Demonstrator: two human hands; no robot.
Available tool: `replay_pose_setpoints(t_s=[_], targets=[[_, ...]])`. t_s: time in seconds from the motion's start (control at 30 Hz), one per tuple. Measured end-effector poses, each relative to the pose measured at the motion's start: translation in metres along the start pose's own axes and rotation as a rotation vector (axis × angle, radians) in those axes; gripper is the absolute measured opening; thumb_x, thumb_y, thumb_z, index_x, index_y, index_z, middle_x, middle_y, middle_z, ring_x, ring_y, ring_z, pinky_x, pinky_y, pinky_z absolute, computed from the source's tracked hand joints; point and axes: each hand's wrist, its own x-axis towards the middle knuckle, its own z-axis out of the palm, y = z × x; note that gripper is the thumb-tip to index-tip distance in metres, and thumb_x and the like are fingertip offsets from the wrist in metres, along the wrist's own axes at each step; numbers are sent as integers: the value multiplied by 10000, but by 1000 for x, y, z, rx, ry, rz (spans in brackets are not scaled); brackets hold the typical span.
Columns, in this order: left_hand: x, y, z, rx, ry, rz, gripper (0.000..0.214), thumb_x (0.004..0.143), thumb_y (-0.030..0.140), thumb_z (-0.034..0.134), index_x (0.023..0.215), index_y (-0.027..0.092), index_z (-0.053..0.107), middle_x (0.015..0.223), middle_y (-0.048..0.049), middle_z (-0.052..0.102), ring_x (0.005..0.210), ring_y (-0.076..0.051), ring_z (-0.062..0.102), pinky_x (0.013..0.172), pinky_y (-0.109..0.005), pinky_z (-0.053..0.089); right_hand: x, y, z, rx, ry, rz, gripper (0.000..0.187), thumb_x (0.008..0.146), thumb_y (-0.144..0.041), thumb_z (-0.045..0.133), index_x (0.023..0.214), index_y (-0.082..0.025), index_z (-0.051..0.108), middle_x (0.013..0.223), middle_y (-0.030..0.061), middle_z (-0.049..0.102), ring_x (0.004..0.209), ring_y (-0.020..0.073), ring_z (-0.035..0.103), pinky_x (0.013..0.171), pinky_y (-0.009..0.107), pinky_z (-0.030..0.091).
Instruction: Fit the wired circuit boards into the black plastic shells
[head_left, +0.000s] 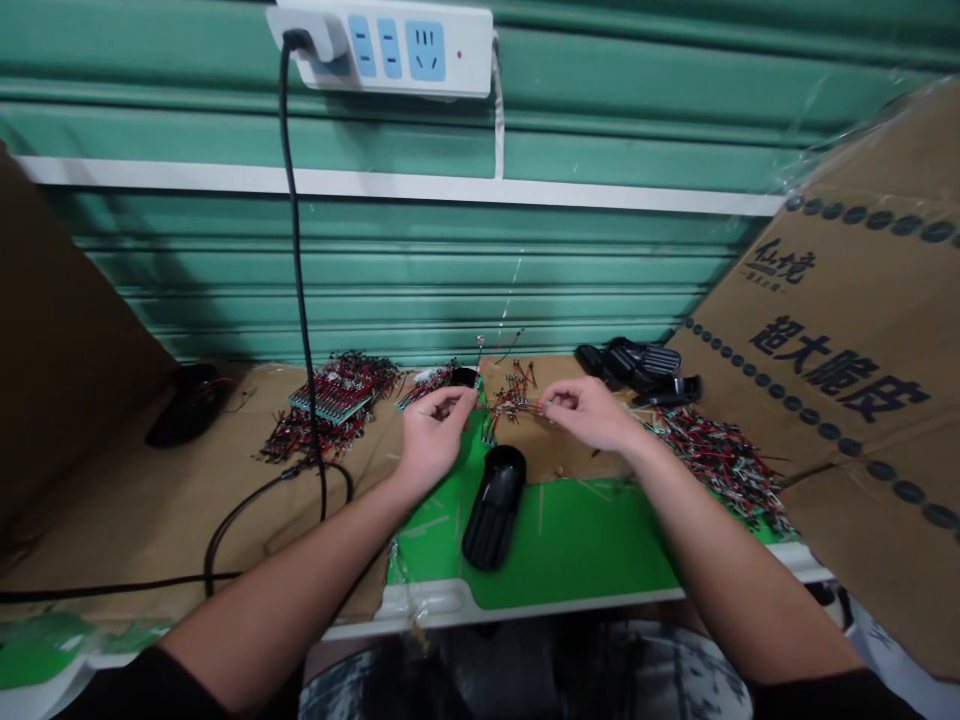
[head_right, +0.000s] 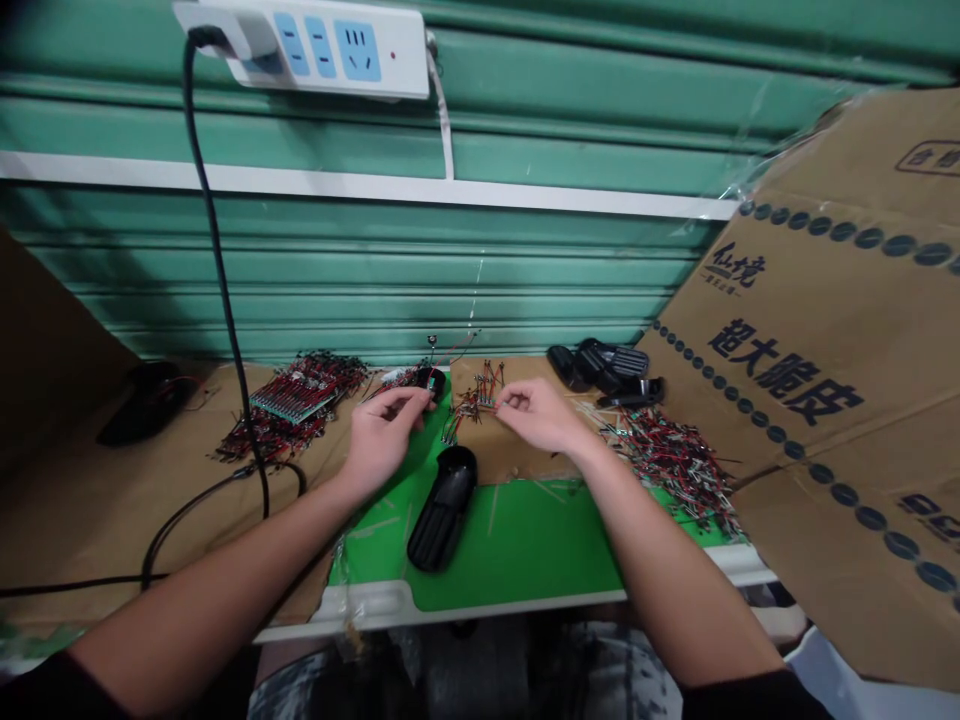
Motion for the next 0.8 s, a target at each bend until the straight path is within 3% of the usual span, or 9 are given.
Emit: replay_pose_setpoints(t_s=[0.13, 0.2, 0.33, 0.4, 0.47, 0.57, 0.7, 0.8], targets=[[-1, 1, 1, -43, -24, -19, 318, 800, 461, 811, 859, 148, 804, 753, -64, 769, 543, -120, 563, 520, -240, 448, 2, 12, -33, -314, 238, 15, 240, 776, -339, 597, 714, -166, 751, 639, 27, 672, 611, 166, 581, 608, 286, 387], [-2, 0, 1, -58, -39, -24, 325, 798, 467, 817, 862, 149, 802, 750, -61, 768, 535, -117, 560, 516, -240, 446, 0, 18, -45, -463, 238, 57, 244, 806, -325, 603, 716, -179, 777, 662, 40, 701, 639, 188, 620, 642, 305, 412], [-3, -2, 3, -62, -88, -21, 345, 806, 489, 813, 864, 148, 802, 754, -60, 769, 528, -115, 557, 513, -241, 441, -3, 16, -41, -690, 310, 84, 254, 824, -356, 685, 895, -174, 848, 899, 126, 776, 772, 252, 680, 722, 350, 470], [-5, -3, 4, -57, -111, -22, 345, 809, 488, 811, 866, 148, 803, 746, -59, 767, 528, -117, 559, 515, -243, 441, -5, 8, -24, -611, 349, -39, 292, 850, -360, 696, 1010, -167, 846, 983, 138, 771, 801, 243, 676, 745, 351, 492], [-7, -3, 6, -50, -139, -18, 332, 820, 477, 801, 865, 148, 804, 741, -58, 767, 550, -129, 579, 539, -250, 458, -6, -3, 0, -318, 250, -169, 334, 917, -412, 668, 1093, -177, 828, 964, 100, 770, 712, 190, 640, 697, 321, 506], [-11, -3, 7, -9, -223, 13, 302, 847, 453, 775, 856, 153, 809, 768, -64, 774, 631, -158, 626, 612, -270, 489, -9, -16, 36, 60, 165, -196, 438, 950, -485, 679, 1259, -188, 766, 1055, 90, 774, 652, 159, 614, 603, 298, 504], [-14, -2, 6, 117, -277, 76, 267, 854, 425, 769, 824, 161, 796, 695, -31, 709, 604, -138, 540, 570, -260, 401, -13, -20, 56, 86, 222, -344, 236, 1002, -373, 653, 1031, -203, 814, 1038, 92, 777, 907, 213, 709, 793, 336, 551], [-12, -3, 6, 72, -214, 58, 259, 832, 415, 808, 886, 165, 764, 734, -15, 674, 625, -129, 525, 581, -257, 390, -13, -18, 53, -6, 207, -375, 200, 1012, -318, 645, 975, -208, 807, 958, 73, 775, 870, 204, 707, 780, 335, 535]])
